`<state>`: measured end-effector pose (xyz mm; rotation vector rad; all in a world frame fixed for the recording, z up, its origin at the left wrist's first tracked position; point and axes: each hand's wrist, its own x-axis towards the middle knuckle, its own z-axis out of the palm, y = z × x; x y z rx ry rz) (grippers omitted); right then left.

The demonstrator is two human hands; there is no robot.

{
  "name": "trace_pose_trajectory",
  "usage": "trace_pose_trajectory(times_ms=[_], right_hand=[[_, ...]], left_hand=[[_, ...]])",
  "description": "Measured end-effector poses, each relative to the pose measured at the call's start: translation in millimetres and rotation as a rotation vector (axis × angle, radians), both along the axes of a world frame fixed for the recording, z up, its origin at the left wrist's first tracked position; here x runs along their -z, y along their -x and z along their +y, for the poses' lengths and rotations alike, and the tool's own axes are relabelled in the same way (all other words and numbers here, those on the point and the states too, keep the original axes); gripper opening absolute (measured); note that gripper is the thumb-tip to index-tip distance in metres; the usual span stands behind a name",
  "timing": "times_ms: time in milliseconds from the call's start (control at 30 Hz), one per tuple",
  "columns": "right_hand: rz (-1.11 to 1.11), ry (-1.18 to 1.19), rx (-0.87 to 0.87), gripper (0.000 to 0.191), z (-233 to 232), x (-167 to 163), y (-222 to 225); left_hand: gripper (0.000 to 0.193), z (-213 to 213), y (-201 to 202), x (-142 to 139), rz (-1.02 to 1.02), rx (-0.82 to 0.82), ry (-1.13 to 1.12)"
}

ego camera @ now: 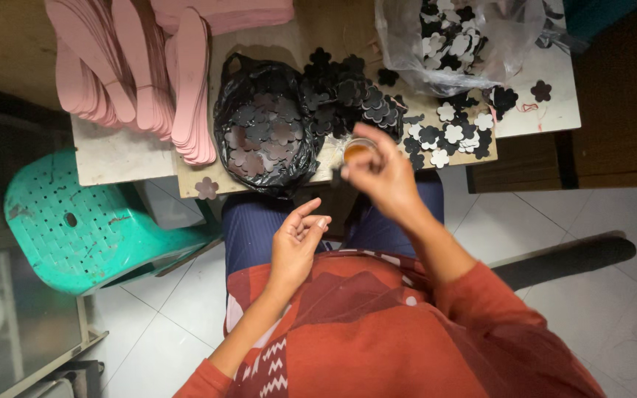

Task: The person sits on the floor and repeatedly picks up small black and white flower-shaped craft pieces, pressing them together by hand. The person handles the pieces one at a time, alternating between black and white items, and places the assembled pairs on the table.

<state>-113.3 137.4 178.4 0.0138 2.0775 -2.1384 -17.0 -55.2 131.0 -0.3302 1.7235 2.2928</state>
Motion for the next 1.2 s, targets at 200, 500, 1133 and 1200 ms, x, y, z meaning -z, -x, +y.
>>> trace_pose_trajectory(times_ms=[200, 500, 1133, 1200], right_hand=[[0.223, -0.326, 0.192, 0.081, 13.6, 7.5, 52.9], [0.227, -0.544, 0.558, 0.059, 124.3, 38.5, 24.1], [0.439, -1.089, 0.317, 0.089, 148.0, 44.6, 32.5], [0.476, -1.071, 0.342, 0.083, 147.3, 38.2, 29.9]], left_hand=[[0.043, -9.2, -5.9, -0.2, -0.024, -0.002, 0.056], [0.042, 4.5, 9.2, 7.2, -0.055, 0.062, 0.092], [0.041, 34.2, 8.8, -1.4, -0.091, 0.134, 0.208], [0.041, 38.1, 10.7, -0.1, -0.083, 0.138, 0.186]])
